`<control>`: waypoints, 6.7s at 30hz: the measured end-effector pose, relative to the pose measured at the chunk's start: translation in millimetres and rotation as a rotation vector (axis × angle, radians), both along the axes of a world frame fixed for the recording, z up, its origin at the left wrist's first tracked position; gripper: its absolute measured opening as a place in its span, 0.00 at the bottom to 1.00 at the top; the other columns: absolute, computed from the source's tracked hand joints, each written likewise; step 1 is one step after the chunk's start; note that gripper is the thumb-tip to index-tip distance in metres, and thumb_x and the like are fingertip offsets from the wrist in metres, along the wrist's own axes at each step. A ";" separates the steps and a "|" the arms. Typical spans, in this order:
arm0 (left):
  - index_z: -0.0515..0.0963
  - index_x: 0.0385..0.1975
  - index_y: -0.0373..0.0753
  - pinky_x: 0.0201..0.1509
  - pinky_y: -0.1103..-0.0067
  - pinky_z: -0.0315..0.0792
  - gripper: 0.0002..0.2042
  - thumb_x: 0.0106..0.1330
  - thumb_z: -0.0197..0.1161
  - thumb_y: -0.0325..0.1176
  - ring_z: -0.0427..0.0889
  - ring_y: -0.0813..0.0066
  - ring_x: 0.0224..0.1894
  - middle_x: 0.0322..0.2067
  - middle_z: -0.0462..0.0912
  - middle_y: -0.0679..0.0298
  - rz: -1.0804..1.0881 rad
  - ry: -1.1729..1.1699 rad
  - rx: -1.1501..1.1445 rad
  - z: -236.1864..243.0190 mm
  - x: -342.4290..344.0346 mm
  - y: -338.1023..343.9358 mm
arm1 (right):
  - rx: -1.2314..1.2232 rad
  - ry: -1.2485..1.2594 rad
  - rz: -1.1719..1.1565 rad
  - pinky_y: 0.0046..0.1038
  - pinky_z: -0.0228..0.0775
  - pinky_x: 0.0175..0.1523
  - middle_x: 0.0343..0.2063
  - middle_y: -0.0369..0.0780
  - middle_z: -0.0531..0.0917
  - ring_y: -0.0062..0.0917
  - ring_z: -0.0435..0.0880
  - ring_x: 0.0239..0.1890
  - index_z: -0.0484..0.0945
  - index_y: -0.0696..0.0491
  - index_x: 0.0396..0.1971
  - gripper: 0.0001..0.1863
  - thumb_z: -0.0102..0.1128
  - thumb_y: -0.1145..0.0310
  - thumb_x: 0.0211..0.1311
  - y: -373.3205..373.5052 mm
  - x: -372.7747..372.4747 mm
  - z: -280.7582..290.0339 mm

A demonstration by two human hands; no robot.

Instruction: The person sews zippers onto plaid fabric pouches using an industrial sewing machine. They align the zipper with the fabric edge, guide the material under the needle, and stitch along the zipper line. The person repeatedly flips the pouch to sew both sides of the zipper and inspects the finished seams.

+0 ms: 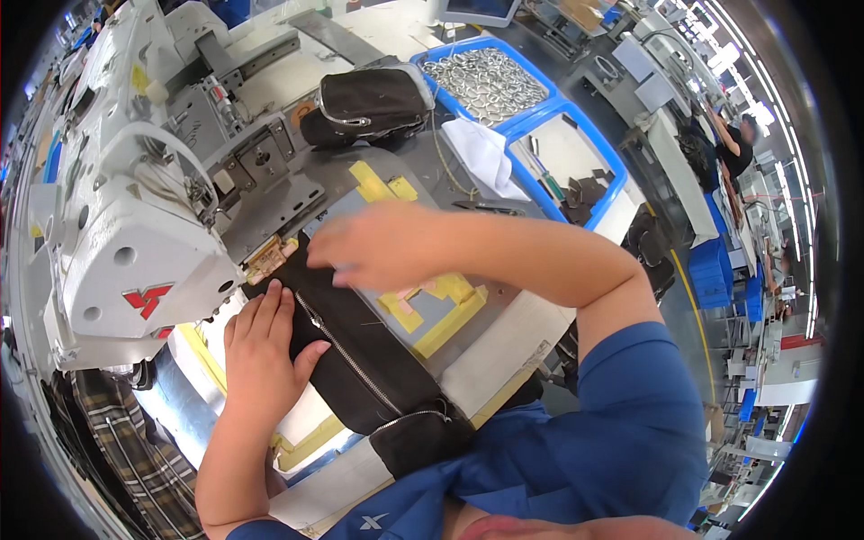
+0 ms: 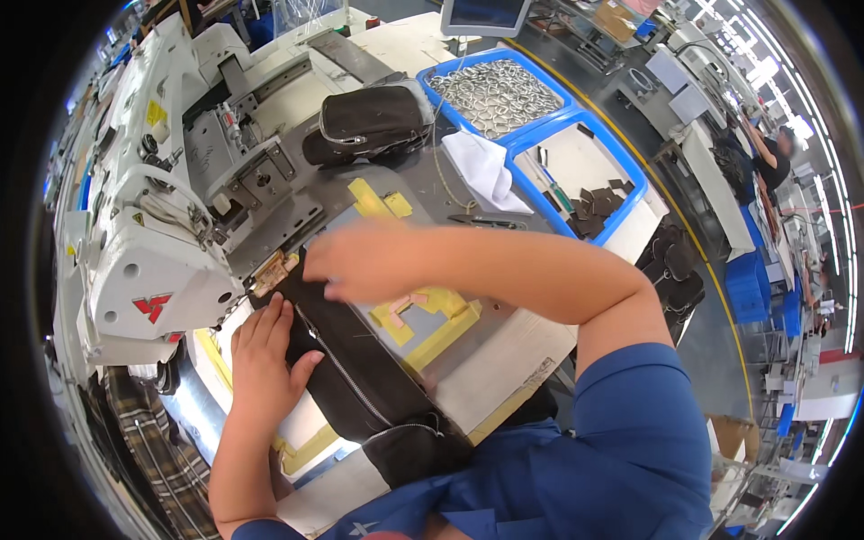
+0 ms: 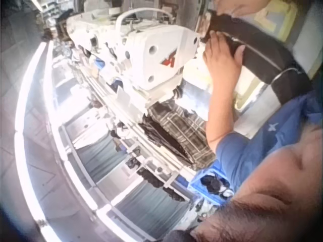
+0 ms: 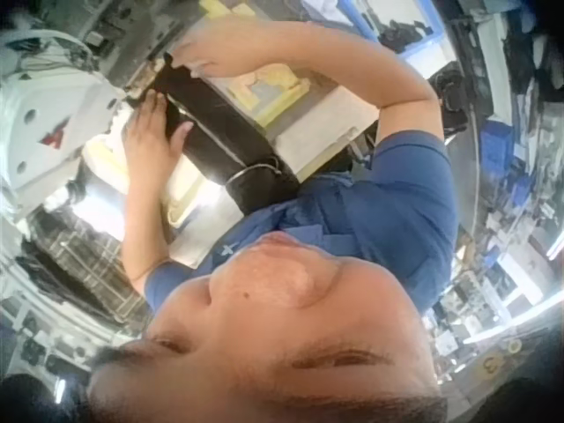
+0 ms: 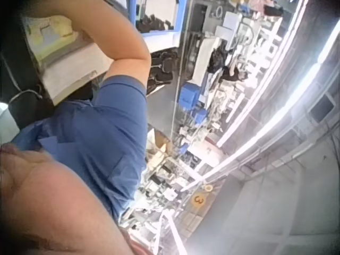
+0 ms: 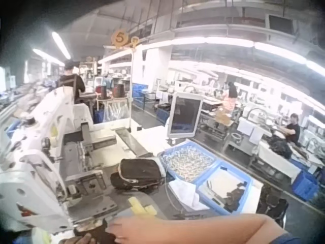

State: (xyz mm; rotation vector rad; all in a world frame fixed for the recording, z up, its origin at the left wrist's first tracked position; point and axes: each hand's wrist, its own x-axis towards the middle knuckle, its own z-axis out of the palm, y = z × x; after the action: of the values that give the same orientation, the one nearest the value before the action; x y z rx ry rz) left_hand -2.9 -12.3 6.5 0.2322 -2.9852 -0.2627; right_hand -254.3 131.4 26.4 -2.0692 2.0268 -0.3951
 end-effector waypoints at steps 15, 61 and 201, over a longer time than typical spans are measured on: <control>0.81 0.60 0.30 0.67 0.60 0.71 0.35 0.57 0.79 0.48 0.80 0.50 0.62 0.62 0.83 0.50 -0.019 0.183 -0.022 -7.4 0.2 -0.1 | 0.032 0.368 -1.035 0.47 0.81 0.56 0.42 0.51 0.90 0.48 0.90 0.48 0.92 0.50 0.38 0.11 0.65 0.62 0.63 127.3 -308.6 -42.0; 0.77 0.68 0.33 0.58 0.68 0.70 0.39 0.62 0.74 0.53 0.75 0.62 0.56 0.68 0.77 0.59 0.021 0.093 0.056 -6.5 5.0 -0.4 | -0.081 0.029 0.065 0.45 0.81 0.45 0.34 0.47 0.88 0.47 0.87 0.36 0.85 0.58 0.33 0.08 0.62 0.69 0.66 -81.0 33.2 -10.4; 0.71 0.65 0.15 0.74 0.63 0.71 0.60 0.42 0.80 0.64 0.76 0.44 0.67 0.61 0.77 0.39 0.119 -0.026 0.049 8.5 9.3 -8.9 | -0.148 0.223 0.103 0.39 0.72 0.66 0.62 0.57 0.80 0.44 0.82 0.62 0.76 0.69 0.62 0.37 0.69 0.51 0.66 -40.1 84.7 -13.9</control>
State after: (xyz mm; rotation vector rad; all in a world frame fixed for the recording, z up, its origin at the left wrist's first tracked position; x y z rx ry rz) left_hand 6.4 -21.2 15.0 0.4197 -2.9785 -0.3218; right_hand -169.5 91.3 12.5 -2.3918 2.0551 -0.3174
